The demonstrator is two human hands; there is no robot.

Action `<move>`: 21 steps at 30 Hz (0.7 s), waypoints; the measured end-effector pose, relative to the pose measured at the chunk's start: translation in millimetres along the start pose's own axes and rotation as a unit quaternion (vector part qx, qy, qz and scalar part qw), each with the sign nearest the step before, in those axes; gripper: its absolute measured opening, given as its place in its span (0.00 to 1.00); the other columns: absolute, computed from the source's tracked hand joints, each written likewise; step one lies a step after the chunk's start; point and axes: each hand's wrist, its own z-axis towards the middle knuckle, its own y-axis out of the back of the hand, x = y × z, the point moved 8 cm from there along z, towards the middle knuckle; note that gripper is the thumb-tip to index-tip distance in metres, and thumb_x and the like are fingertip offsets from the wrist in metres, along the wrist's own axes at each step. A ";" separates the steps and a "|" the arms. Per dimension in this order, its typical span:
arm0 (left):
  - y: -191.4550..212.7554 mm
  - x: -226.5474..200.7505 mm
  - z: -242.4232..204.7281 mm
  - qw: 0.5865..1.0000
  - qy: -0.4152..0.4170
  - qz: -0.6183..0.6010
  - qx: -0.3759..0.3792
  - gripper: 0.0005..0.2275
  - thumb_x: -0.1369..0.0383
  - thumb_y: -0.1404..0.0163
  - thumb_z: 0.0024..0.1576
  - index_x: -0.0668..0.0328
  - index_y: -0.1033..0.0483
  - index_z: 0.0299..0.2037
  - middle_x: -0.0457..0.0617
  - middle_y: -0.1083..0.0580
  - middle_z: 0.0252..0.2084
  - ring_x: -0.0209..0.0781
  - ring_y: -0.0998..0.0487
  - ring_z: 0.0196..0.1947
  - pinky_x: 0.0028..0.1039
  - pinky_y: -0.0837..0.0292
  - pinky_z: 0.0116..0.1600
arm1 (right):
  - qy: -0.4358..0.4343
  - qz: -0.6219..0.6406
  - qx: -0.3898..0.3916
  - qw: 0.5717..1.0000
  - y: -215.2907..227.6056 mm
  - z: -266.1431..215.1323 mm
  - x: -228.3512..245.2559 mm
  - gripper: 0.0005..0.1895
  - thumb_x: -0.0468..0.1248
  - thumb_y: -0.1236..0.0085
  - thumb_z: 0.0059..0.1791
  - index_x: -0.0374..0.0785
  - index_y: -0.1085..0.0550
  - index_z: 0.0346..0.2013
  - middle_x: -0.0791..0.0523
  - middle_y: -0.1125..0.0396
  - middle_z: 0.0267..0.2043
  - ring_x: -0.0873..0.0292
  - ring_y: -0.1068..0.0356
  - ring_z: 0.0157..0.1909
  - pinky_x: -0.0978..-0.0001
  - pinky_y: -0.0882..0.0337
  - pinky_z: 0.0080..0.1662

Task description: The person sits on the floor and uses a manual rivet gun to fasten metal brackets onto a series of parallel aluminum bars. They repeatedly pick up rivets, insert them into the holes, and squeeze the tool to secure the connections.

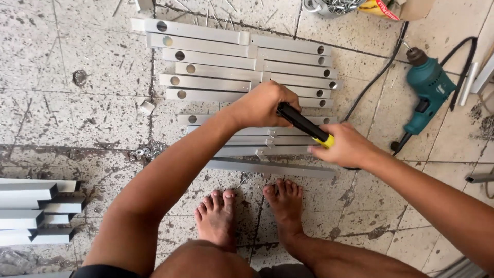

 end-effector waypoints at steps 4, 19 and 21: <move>9.9 -8.8 -2.3 1.000 -0.023 -0.008 -0.010 0.14 0.69 0.29 0.42 0.56 0.20 0.34 0.51 0.20 0.30 0.55 0.18 0.33 0.38 0.21 0.40 | -0.011 -0.058 -0.104 0.993 7.0 7.2 -3.6 0.16 0.52 0.36 0.39 0.44 0.27 0.20 0.54 0.32 0.18 0.49 0.25 0.30 0.59 0.29 0.33; 12.5 -21.7 -16.4 0.999 -0.024 -0.032 -0.033 0.13 0.74 0.32 0.42 0.57 0.21 0.36 0.51 0.21 0.31 0.55 0.18 0.34 0.37 0.22 0.41 | 0.006 -0.039 -0.009 0.999 7.6 -4.2 1.5 0.25 0.49 0.35 0.46 0.32 0.24 0.48 0.53 0.31 0.24 0.58 0.35 0.21 0.66 0.27 0.36; 14.1 -25.3 -14.5 0.998 -0.036 -0.028 -0.037 0.13 0.73 0.32 0.43 0.56 0.20 0.36 0.50 0.20 0.31 0.55 0.18 0.33 0.37 0.22 0.42 | 0.016 -0.065 -0.082 0.994 -1.1 25.6 -25.5 0.12 0.46 0.39 0.41 0.41 0.25 0.21 0.55 0.31 0.18 0.50 0.29 0.23 0.61 0.32 0.30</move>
